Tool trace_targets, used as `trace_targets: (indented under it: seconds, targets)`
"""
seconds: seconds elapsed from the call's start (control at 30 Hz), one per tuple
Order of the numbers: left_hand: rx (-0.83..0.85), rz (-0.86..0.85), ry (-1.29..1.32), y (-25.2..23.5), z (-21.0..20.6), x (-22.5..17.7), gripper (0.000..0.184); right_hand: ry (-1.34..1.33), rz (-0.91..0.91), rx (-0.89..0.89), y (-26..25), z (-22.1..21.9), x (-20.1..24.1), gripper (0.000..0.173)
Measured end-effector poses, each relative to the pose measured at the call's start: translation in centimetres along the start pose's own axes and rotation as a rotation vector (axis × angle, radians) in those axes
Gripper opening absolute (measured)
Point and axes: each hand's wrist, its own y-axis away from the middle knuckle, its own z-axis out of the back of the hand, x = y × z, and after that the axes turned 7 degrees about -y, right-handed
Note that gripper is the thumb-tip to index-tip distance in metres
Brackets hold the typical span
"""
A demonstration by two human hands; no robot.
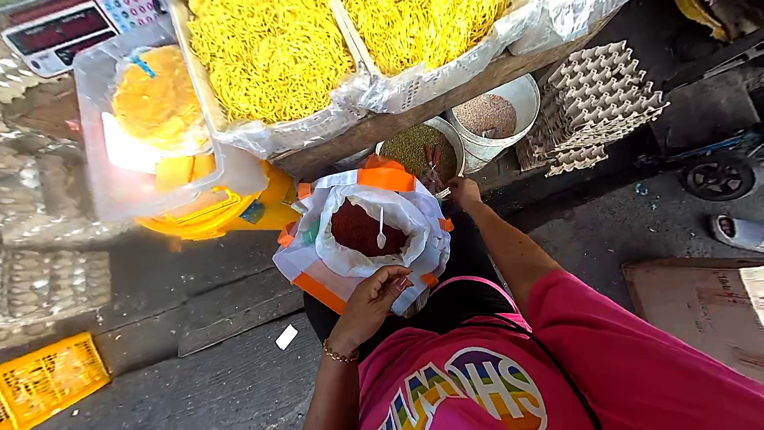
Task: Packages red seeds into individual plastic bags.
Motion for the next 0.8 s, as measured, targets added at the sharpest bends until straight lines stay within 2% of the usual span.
trace_targets:
  seconds: [0.07,0.17,0.47,0.6,0.8]
  targets:
    - [0.000,0.026,0.011,-0.9,0.1,0.1,0.026,-0.036,-0.037,-0.091,-0.7,0.9,0.5,0.035]
    - [0.014,0.064,0.028,-2.1,0.4,0.5,0.026,-0.055,-0.101,-0.130,-2.6,1.5,1.8,0.042]
    - [-0.015,0.234,0.111,-4.8,1.4,2.6,0.027,-0.009,-0.229,0.023,-8.1,-2.5,5.3,0.062]
    - [-0.028,0.262,0.170,-6.2,1.6,3.1,0.026,0.033,-0.300,0.066,-9.6,-4.4,5.5,0.085]
    - [-0.028,0.274,0.190,-7.8,1.7,3.4,0.026,0.114,-0.302,0.188,-10.8,-4.1,5.0,0.088]
